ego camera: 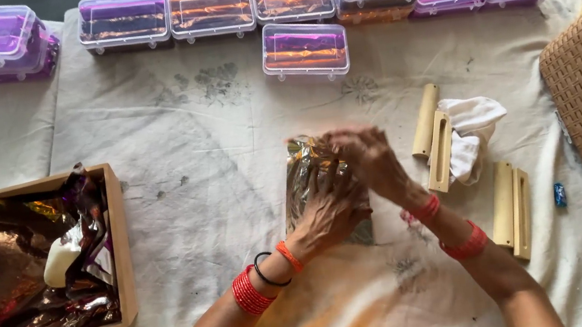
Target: The person wipes wooden blocks with a white cloth, then wraps them in shiny metallic foil. They use a cylindrical wooden tool to roll and smooth the foil around the blocks. The wrapped items are placed into clear plastic containers with purple lids, which are then arranged in a row on the table.
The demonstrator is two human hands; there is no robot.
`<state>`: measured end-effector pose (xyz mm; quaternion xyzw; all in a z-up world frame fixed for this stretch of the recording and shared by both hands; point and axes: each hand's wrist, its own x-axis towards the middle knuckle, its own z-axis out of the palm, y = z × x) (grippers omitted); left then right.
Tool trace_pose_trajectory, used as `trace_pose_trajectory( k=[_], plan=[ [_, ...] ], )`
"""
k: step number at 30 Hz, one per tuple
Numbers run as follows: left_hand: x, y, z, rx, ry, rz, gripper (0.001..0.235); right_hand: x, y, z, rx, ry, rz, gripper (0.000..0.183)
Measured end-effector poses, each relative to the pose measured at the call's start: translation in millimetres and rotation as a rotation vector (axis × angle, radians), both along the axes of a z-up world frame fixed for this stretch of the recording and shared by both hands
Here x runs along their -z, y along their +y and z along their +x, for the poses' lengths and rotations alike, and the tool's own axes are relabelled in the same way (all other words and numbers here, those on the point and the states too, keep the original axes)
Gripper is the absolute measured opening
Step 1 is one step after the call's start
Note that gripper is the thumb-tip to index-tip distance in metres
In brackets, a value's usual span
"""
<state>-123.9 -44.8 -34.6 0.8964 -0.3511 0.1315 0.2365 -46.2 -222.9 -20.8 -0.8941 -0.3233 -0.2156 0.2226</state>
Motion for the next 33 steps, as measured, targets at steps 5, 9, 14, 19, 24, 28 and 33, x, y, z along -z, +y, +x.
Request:
trace_pose_trajectory(
  k=[5, 9, 14, 19, 24, 28, 33],
  plan=[
    [-3, -12, -13, -0.038, 0.084, 0.102, 0.064, -39, 6, -49, -0.124, -0.142, -0.22, 0.038],
    [-17, -27, -37, -0.064, -0.014, 0.026, 0.064, -29, -12, -32, -0.018, 0.028, -0.059, 0.042],
    [55, -35, -23, -0.102, -0.218, 0.145, 0.06, -15, -8, -24, 0.049, 0.327, 0.237, 0.033],
    [-20, 10, 22, -0.125, 0.081, 0.202, 0.08, 25, -22, -18, 0.065, 0.11, 0.231, 0.031],
    [-6, 27, 37, -0.134, 0.038, 0.162, 0.076, 4, -8, -26, 0.2, 0.072, 0.077, 0.04],
    [60, 25, 53, -0.418, -0.569, 0.617, 0.092, -2, -6, -40, 0.057, -0.261, -0.008, 0.047],
    [-29, 27, 33, -0.205, 0.112, 0.288, 0.072, 13, -12, -66, -0.348, -0.095, -0.115, 0.048]
  ],
)
